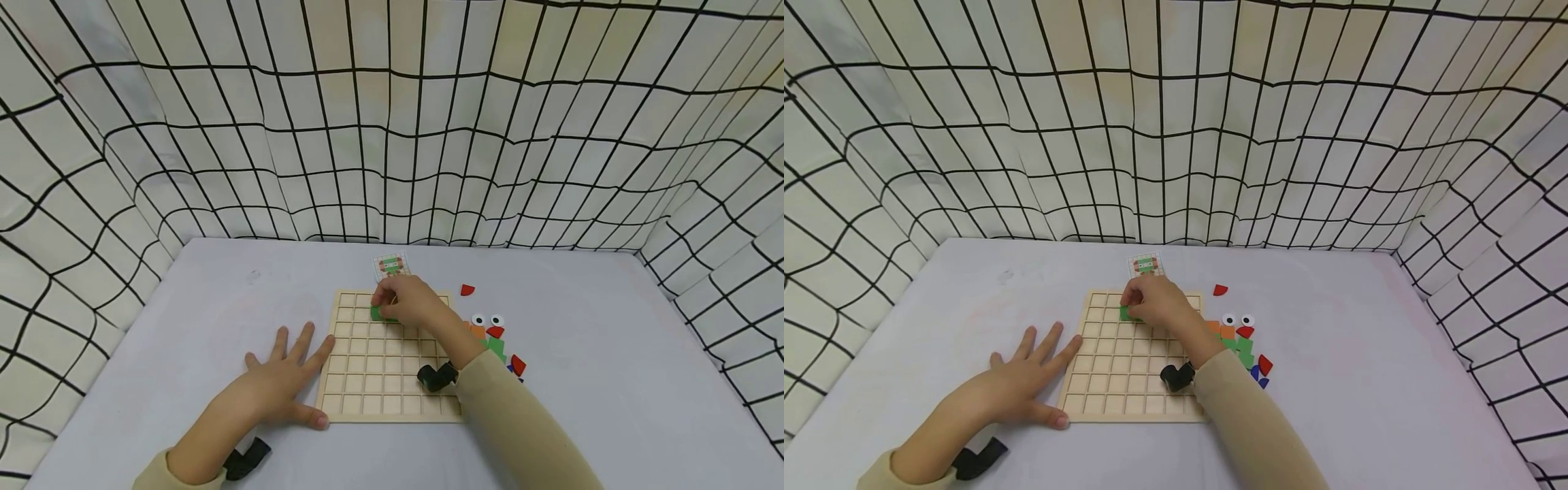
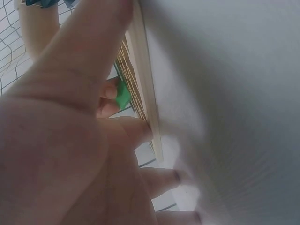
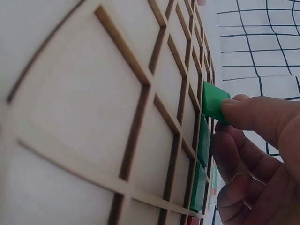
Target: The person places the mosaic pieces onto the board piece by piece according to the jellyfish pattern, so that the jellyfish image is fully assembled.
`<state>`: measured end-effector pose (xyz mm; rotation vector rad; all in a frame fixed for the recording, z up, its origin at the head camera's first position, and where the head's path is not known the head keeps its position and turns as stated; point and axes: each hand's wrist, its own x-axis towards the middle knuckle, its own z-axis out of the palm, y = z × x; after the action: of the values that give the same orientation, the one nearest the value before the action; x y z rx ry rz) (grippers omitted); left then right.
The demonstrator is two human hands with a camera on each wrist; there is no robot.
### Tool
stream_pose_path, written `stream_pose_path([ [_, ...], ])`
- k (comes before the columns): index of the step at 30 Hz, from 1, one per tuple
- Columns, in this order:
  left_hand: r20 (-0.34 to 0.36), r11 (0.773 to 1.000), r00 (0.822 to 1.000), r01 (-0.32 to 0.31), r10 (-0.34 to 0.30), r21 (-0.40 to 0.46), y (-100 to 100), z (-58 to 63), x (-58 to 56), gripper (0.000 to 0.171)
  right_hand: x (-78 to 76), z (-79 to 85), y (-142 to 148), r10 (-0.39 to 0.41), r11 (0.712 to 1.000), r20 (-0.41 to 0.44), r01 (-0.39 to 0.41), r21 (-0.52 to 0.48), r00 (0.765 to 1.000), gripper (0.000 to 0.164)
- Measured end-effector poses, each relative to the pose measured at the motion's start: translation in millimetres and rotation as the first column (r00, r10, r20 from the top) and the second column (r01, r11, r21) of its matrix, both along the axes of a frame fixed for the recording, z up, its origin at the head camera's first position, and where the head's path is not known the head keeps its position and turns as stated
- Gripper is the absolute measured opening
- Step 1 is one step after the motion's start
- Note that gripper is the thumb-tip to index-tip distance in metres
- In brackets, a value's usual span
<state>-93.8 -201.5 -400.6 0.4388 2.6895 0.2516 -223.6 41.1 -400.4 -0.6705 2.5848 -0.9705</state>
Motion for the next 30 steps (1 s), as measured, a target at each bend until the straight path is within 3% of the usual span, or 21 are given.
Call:
stream_pose_path([
  [7, -0.003, 1.000, 1.000, 0.002, -0.002, -0.005, 0, 1.5, -0.1, 0.126, 0.9, -2.6, -4, 0.005, 0.999, -0.055, -0.002, 0.053, 0.998, 0.007],
  [16, 0.002, 1.000, 1.000, 0.002, -0.002, 0.001, -1, 3.1, 0.4, 0.126, 0.6, -3.2, -5, 0.009, 0.998, -0.051, -0.006, 0.066, 0.999, 0.006],
  [23, 0.004, 1.000, 1.000, 0.001, -0.001, -0.004, 1, 3.5, 1.2, 0.127, 2.3, 1.5, 15, -0.021, 1.000, -0.052, 0.020, -0.013, 0.998, 0.008],
  [30, 0.010, 1.000, 1.000, -0.010, 0.010, -0.011, 1, 4.2, 1.3, 0.127, -6.5, 3.9, 50, -0.124, 0.980, -0.009, 0.121, -0.160, 0.992, 0.015],
])
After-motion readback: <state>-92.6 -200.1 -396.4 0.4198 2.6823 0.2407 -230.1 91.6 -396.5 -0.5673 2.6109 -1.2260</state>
